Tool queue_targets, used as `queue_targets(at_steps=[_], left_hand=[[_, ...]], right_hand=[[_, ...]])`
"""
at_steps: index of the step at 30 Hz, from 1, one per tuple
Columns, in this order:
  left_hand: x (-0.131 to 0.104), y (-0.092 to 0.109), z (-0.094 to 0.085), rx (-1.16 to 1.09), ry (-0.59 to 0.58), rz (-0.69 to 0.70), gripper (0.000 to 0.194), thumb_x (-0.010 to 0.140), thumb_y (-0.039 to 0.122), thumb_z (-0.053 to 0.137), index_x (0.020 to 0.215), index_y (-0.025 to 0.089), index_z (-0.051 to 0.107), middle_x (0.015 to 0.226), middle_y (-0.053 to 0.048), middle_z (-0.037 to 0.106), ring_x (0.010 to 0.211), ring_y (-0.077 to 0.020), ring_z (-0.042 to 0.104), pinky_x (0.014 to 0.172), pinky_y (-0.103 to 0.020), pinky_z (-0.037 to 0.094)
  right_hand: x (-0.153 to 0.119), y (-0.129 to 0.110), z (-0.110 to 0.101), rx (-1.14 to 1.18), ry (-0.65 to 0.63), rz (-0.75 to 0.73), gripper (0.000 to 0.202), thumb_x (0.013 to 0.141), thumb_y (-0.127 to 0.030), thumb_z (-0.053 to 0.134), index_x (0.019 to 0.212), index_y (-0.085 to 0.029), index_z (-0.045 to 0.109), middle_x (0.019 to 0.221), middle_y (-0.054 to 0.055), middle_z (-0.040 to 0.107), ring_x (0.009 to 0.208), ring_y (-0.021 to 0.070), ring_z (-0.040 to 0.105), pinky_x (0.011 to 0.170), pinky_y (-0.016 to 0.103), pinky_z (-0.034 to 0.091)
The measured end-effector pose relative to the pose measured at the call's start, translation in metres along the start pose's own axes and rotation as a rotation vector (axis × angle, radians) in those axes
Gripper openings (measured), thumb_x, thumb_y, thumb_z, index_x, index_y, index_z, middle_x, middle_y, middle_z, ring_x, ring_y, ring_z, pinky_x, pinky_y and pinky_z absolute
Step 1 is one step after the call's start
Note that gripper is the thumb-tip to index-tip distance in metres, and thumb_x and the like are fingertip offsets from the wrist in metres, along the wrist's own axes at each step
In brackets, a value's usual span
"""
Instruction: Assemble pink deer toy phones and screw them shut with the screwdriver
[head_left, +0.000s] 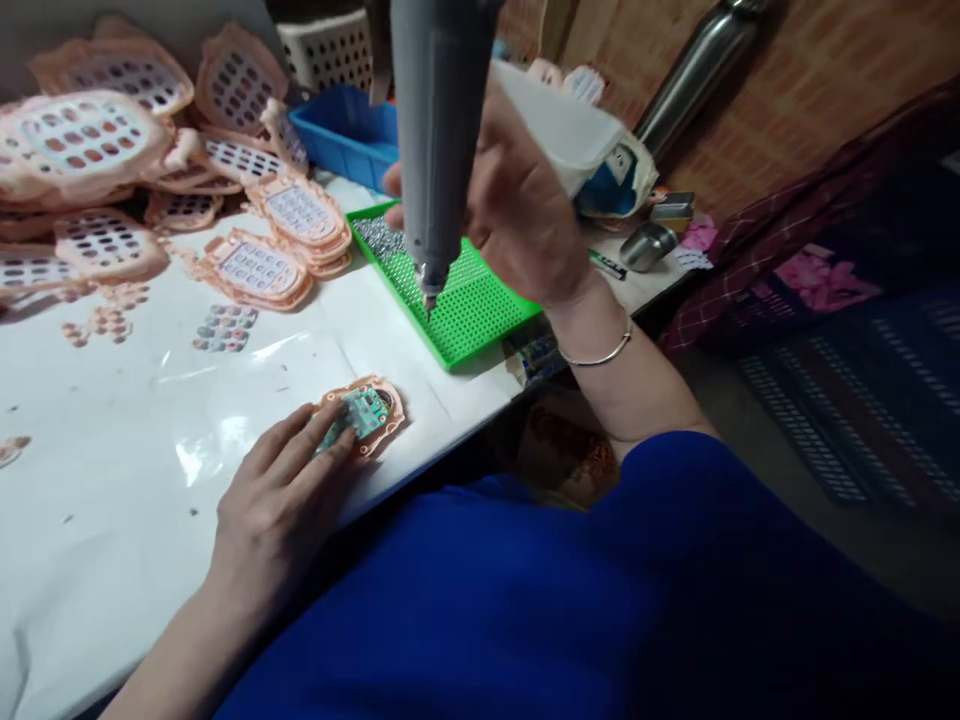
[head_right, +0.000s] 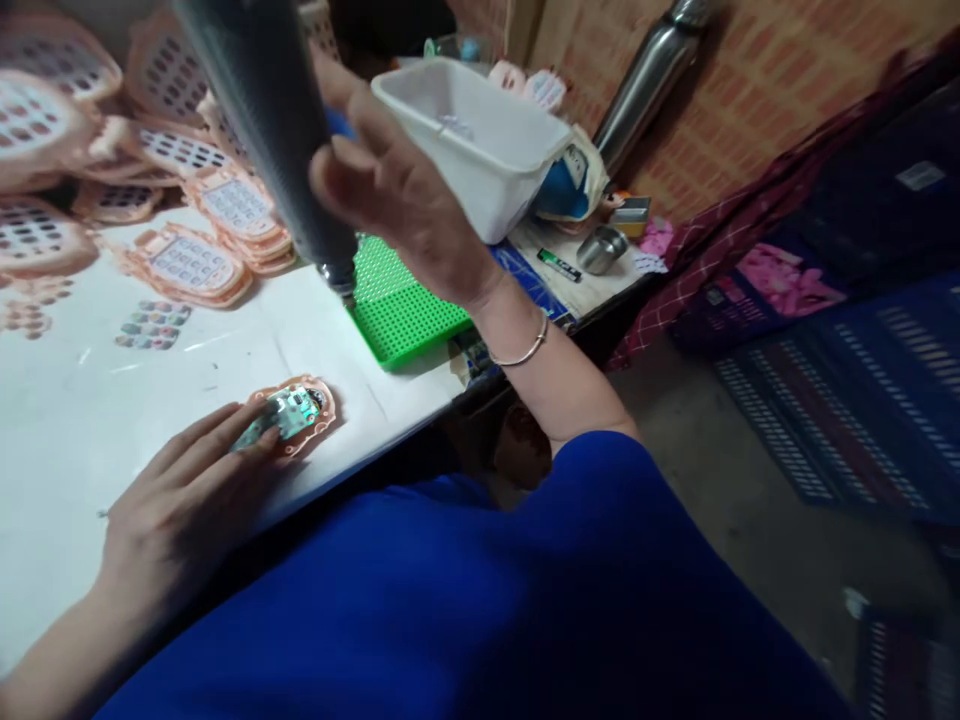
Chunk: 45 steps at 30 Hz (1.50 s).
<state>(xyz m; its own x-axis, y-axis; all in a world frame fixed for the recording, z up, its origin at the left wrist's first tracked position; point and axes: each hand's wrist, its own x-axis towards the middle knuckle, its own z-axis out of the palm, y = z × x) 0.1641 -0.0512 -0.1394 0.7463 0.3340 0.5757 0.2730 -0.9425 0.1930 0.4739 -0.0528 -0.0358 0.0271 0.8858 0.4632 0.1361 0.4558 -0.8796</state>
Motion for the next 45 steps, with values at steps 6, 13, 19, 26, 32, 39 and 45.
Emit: queue_targets(at_steps=[6,13,19,26,32,39,45], left_hand=[[0.017,-0.003,0.010,0.146,-0.064,0.153,0.018,0.100,0.021,0.058,0.117,0.018,0.063,0.124,-0.011,0.076,0.113,-0.0329,0.072,0.091,-0.048,0.061],[0.021,-0.001,0.007,0.265,-0.052,0.215,0.013,0.100,0.014,0.057,0.111,0.017,0.064,0.120,-0.011,0.078,0.110,-0.0323,0.073,0.104,-0.056,0.048],[0.032,0.006,0.008,0.141,-0.014,0.239,0.014,0.102,0.014,0.051,0.109,0.011,0.063,0.113,-0.016,0.079,0.104,-0.0291,0.074,0.085,-0.041,0.059],[0.026,0.001,0.013,0.083,-0.015,0.197,0.015,0.099,0.012,0.057,0.112,0.012,0.064,0.117,-0.014,0.078,0.109,-0.0280,0.073,0.091,-0.039,0.062],[0.023,0.002,0.017,0.045,0.016,0.122,0.016,0.101,0.019,0.055,0.113,0.020,0.066,0.121,-0.007,0.077,0.111,-0.0255,0.073,0.091,-0.039,0.062],[0.027,0.006,0.018,0.075,0.038,0.120,0.014,0.098,0.013,0.058,0.109,0.019,0.064,0.117,-0.009,0.079,0.106,-0.0270,0.075,0.085,-0.039,0.062],[0.026,0.007,0.017,0.015,0.003,0.061,0.020,0.095,0.008,0.058,0.110,0.020,0.065,0.119,-0.009,0.079,0.107,-0.0272,0.074,0.085,-0.039,0.061]], right_hand=[[0.004,0.003,0.000,-0.033,0.029,-0.104,0.054,0.079,-0.054,0.073,0.113,-0.024,0.043,0.074,-0.015,0.059,0.065,0.0019,0.059,0.065,0.017,0.050],[0.015,0.030,0.007,-0.009,0.377,-0.051,0.059,0.072,-0.065,0.081,0.085,-0.026,0.038,0.059,-0.013,0.042,0.046,0.0053,0.043,0.046,0.023,0.041],[0.024,0.044,0.026,-0.025,0.348,-0.004,0.053,0.082,-0.062,0.074,0.088,-0.026,0.035,0.058,-0.013,0.039,0.048,0.0051,0.041,0.052,0.022,0.043],[0.035,0.050,0.035,-0.102,0.372,0.162,0.047,0.087,-0.055,0.072,0.091,-0.025,0.035,0.058,-0.013,0.037,0.050,0.0048,0.042,0.054,0.023,0.042],[0.031,0.059,0.033,-0.042,0.339,0.028,0.050,0.083,-0.060,0.070,0.086,-0.027,0.033,0.058,-0.012,0.039,0.048,0.0059,0.042,0.051,0.026,0.041],[0.034,0.065,0.031,-0.018,0.341,0.022,0.056,0.081,-0.064,0.074,0.084,-0.026,0.033,0.053,-0.016,0.041,0.045,0.0031,0.040,0.046,0.022,0.038],[0.032,0.034,0.046,0.123,0.359,-0.095,0.057,0.075,-0.062,0.081,0.099,-0.025,0.046,0.060,-0.014,0.044,0.046,0.0052,0.043,0.048,0.023,0.040]])
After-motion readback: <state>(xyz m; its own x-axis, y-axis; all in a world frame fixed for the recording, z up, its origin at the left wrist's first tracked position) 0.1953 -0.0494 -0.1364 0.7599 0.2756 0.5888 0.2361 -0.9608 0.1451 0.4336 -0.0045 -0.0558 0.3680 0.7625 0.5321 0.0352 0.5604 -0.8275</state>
